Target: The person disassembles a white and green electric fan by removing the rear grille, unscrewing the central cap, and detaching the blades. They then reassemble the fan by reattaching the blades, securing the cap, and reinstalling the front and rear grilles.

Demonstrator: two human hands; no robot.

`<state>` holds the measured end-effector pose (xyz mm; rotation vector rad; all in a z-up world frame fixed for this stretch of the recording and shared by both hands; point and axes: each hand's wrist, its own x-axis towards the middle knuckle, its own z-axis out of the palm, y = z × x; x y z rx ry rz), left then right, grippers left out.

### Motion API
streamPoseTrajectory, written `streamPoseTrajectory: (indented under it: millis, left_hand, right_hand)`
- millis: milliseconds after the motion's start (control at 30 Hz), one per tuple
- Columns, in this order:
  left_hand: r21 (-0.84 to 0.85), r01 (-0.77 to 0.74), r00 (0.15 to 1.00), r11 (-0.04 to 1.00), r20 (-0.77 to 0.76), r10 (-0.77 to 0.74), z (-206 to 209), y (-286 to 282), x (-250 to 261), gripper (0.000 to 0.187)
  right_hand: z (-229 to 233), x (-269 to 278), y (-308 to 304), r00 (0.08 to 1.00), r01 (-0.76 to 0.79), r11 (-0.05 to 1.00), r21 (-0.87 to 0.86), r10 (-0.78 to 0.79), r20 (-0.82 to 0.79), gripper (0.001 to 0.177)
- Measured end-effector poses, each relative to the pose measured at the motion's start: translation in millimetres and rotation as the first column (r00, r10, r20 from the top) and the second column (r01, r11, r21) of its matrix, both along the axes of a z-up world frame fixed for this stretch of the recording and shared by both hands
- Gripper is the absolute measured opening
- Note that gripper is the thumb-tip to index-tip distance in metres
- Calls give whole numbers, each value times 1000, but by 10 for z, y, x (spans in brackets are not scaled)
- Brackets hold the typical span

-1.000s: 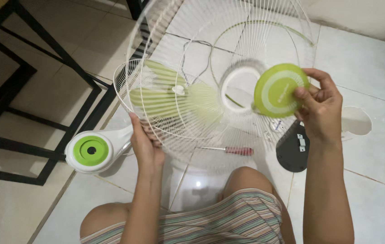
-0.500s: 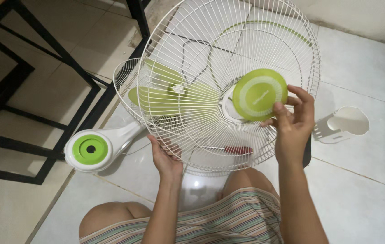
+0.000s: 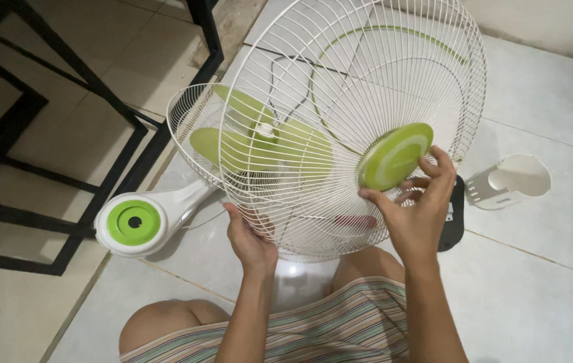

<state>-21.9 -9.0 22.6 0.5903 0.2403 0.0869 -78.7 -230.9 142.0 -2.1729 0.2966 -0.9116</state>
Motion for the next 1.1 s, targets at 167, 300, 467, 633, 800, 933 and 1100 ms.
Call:
streamPoseTrajectory:
  millis: [167, 300, 467, 633, 800, 933, 1100]
  left_hand:
    - [-41, 4, 997, 999, 80, -1, 85, -39, -3, 45]
    - [-8, -31, 999, 999, 38, 32, 261, -65, -35, 48]
    - [-7, -71, 996, 997, 59, 71, 303, -46, -66, 44]
    - [63, -107, 957, 992, 278, 85, 30, -23, -88, 39]
    - [359, -178, 919, 916, 393, 25, -92, -201, -92, 32]
    - [514, -76, 881, 854, 436, -184, 194, -554, -277, 32]
    - [656, -396, 579, 642, 721, -380, 740, -972, -460, 43]
  right_hand:
    - [-35, 1, -67, 999, 11, 982, -186, -4, 35, 105]
    - [-63, 6, -75, 998, 6, 982, -187, 7, 70, 100]
    - [-53, 16, -282, 970, -239, 967, -92, 242, 26, 110]
    - [-271, 169, -336, 940, -335, 939, 85, 327, 94, 105]
    - [-618, 259, -333, 887, -450, 763, 465, 320, 333, 89]
    - [-611, 164, -543, 817, -538, 555, 634, 158, 555, 60]
    - [-424, 11, -1008, 954, -244, 514, 823, -25, 298, 51]
